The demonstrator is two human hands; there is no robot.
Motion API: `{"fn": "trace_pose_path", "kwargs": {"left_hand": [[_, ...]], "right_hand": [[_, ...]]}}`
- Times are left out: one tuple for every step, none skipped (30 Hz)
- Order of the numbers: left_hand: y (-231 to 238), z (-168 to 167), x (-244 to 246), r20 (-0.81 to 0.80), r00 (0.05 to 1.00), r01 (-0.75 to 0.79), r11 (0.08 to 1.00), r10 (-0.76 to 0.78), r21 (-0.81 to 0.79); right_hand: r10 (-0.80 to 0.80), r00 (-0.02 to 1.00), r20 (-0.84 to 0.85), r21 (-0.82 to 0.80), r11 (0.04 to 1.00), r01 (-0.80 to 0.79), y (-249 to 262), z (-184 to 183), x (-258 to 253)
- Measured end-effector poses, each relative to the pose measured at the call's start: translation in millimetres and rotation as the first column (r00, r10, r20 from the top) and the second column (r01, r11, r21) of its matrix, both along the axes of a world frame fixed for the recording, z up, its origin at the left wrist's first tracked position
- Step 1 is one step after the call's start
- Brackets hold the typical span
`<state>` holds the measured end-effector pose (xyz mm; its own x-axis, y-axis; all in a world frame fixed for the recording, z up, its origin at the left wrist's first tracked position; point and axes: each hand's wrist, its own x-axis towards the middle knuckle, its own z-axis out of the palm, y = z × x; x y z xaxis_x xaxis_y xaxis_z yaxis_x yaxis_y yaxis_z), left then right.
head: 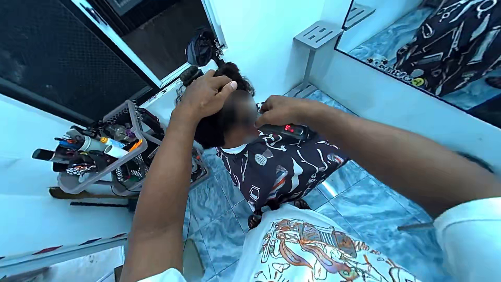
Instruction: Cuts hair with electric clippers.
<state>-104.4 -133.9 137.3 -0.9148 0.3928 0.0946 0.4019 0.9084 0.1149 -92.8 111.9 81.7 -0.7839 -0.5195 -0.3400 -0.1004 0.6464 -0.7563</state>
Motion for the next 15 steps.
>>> {"fn": "trace_pose_path", "kwargs": {"left_hand": [[-1,-3,0,-0.030,1.000,0.005,1.000,-0.005,0.002],[-2,-7,0,-0.059,0.998,0.012,1.000,-0.012,0.001],[-2,-10,1,-0.086,0.996,0.014,1.000,-0.014,-0.003],[-3,-12,1,-0.108,0.994,0.013,1.000,-0.013,-0.001],[-3,-14,2,-0.123,0.992,0.011,1.000,-0.010,0.007],[-2,-15,3,-0.132,0.991,0.010,1.000,-0.008,0.016],[-2,-15,4,-0.134,0.991,0.009,1.000,-0.005,0.025],[-1,-15,4,-0.134,0.991,0.008,0.999,-0.003,0.031],[0,-15,5,-0.130,0.991,0.006,0.999,-0.001,0.036],[1,-15,6,-0.131,0.991,0.006,0.999,0.000,0.041],[2,-15,6,-0.134,0.991,0.007,0.999,-0.001,0.044],[2,-15,6,-0.137,0.991,0.007,0.999,-0.001,0.042],[3,-16,6,-0.142,0.990,0.007,0.999,-0.001,0.042],[3,-16,7,-0.144,0.990,0.006,0.999,0.000,0.042],[4,-16,7,-0.144,0.990,0.004,0.999,0.002,0.040]], "right_hand": [[0.017,1.000,-0.002,0.049,0.999,-0.017,-1,7,-3],[0.026,1.000,0.002,0.075,0.997,-0.026,-2,12,-5],[0.035,0.999,0.014,0.083,0.996,-0.036,-2,17,-7],[0.040,0.999,0.036,0.074,0.996,-0.042,-2,21,-9],[0.041,0.997,0.062,0.050,0.998,-0.044,-1,23,-11],[0.038,0.996,0.086,0.029,0.999,-0.041,0,25,-12],[0.036,0.995,0.094,0.023,0.999,-0.038,2,26,-14],[0.031,0.995,0.090,0.025,0.999,-0.033,3,26,-14],[0.027,0.996,0.087,0.037,0.999,-0.030,4,26,-15],[0.023,0.996,0.089,0.038,0.999,-0.026,5,27,-15],[0.021,0.994,0.103,0.021,1.000,-0.023,6,28,-15],[0.020,0.991,0.129,-0.014,1.000,-0.018,7,29,-16],[0.024,0.989,0.149,-0.048,0.999,-0.017,9,30,-17],[0.030,0.988,0.153,-0.061,0.998,-0.021,10,30,-18],[0.029,0.990,0.141,-0.052,0.998,-0.022,10,30,-18]]}}
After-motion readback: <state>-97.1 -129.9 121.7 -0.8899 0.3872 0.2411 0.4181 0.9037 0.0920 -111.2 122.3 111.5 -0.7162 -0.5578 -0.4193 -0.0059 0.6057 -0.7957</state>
